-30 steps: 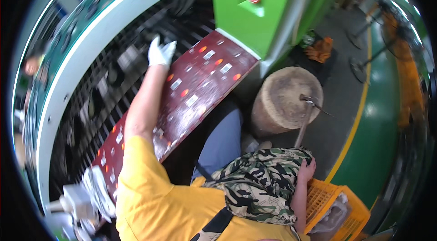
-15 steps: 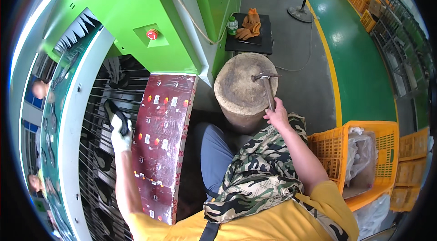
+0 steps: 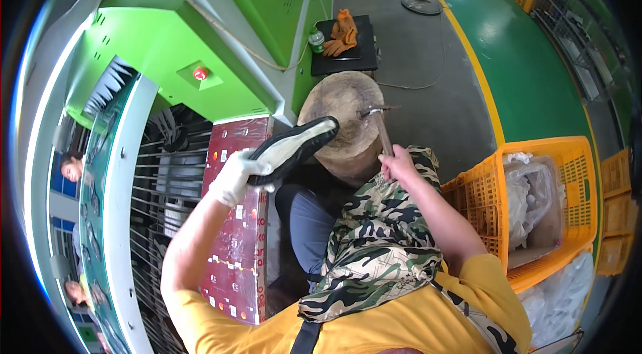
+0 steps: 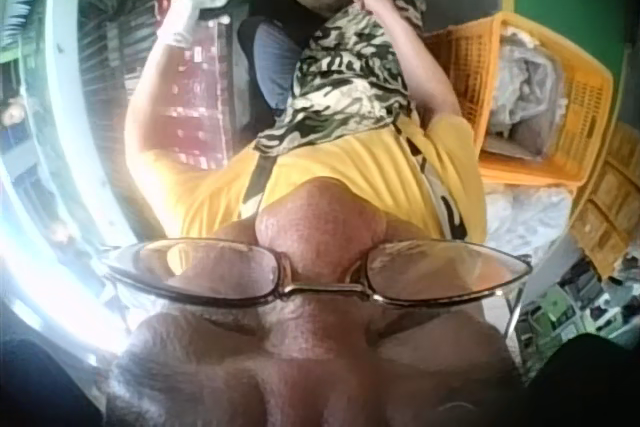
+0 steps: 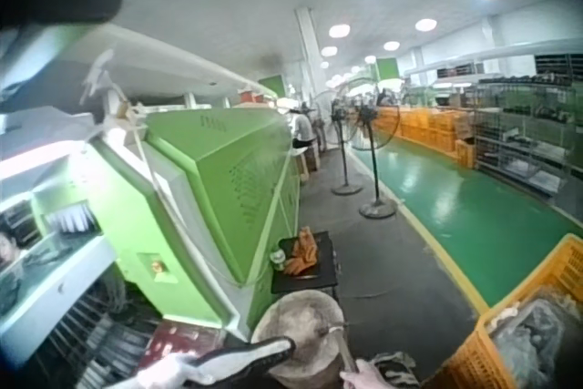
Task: The recorder uses a hammer to pound and shape the soles of shoes placed on a wooden block at a factory workstation.
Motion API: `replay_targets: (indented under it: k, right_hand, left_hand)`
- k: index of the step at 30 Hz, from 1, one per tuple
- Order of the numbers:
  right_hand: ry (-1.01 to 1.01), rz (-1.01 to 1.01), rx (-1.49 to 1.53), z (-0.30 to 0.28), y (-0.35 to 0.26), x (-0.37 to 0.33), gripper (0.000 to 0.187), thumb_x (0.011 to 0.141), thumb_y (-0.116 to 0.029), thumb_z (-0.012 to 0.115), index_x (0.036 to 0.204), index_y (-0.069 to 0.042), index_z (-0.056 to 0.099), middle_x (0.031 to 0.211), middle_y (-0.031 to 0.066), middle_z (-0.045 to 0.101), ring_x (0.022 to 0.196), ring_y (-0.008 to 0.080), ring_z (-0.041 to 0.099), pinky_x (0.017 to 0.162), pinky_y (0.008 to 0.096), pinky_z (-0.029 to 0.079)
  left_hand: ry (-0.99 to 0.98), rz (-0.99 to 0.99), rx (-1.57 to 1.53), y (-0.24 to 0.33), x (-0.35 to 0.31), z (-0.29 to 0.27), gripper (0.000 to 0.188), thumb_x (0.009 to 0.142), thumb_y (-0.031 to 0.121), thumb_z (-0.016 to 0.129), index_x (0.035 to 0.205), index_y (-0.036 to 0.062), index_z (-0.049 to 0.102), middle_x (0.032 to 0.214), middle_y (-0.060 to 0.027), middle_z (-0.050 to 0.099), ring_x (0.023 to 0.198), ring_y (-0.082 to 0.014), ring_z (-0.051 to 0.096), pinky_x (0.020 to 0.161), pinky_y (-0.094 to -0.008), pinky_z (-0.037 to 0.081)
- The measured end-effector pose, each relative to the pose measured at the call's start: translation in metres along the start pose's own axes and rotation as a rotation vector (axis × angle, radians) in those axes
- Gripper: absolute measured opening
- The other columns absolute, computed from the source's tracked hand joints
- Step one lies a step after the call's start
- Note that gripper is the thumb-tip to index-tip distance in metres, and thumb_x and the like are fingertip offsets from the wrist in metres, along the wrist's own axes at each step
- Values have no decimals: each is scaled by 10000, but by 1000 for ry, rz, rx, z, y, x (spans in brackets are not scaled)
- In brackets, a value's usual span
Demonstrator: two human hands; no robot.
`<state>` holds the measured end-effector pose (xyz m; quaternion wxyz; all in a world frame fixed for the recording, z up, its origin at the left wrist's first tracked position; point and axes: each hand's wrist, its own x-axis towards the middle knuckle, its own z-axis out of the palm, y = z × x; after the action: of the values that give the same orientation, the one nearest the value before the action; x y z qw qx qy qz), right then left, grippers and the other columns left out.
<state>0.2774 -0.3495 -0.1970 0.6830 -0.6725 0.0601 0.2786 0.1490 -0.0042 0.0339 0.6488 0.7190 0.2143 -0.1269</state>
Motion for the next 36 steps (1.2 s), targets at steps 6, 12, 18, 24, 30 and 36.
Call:
replay_targets:
  k: [6, 12, 18, 24, 30, 36]
  right_hand:
    - [-28, 11, 113, -27, 0, -29, 165, 976, -118, 647, 973, -43, 501, 731, 76, 604, 511, 177, 592, 423, 324, 445]
    - [29, -379, -181, -44, -118, -66, 198, 951, -107, 654, 1042, 8, 520, 765, 92, 638, 506, 150, 606, 459, 299, 477]
    - [100, -923, -513, -15, -241, -95, 250, 958, -144, 663, 1120, -7, 530, 758, 162, 649, 601, 298, 658, 551, 416, 503]
    - [-43, -948, -1008, -4, -258, -75, 301, 947, -144, 668, 1165, -28, 494, 811, 253, 654, 800, 494, 650, 687, 563, 495]
    - [46, -1012, -1080, 10, -265, -72, 345, 930, -148, 693, 1169, -15, 482, 780, 254, 650, 759, 487, 652, 655, 556, 499]
    - [71, -990, -1196, 20, -275, -70, 369, 945, -143, 683, 1229, -14, 487, 778, 249, 633, 769, 473, 650, 667, 524, 482]
  left_hand:
    - [105, 352, 553, 87, 81, 32, 516, 741, 109, 771, 1213, -80, 683, 913, -179, 742, 726, -239, 735, 555, -341, 613]
    - [297, 581, 258, 72, 141, 79, 264, 758, 161, 819, 979, 30, 757, 872, -14, 742, 822, -109, 659, 814, -262, 526]
    - [219, 780, -46, 37, 178, 91, 476, 803, 129, 802, 1235, 0, 649, 1096, -40, 692, 1013, -135, 631, 941, -293, 504]
    - [213, 860, -3, 33, 185, 89, 557, 810, 138, 797, 1316, 2, 608, 1158, -35, 656, 1066, -134, 598, 967, -291, 483]
    - [242, 773, 145, 36, 182, 85, 571, 785, 185, 816, 1290, -8, 634, 1160, -86, 691, 1079, -178, 635, 993, -324, 498]
    - [177, 760, 134, 43, 180, 80, 652, 796, 217, 828, 1353, -26, 591, 1215, -92, 669, 1125, -175, 605, 1022, -320, 478]
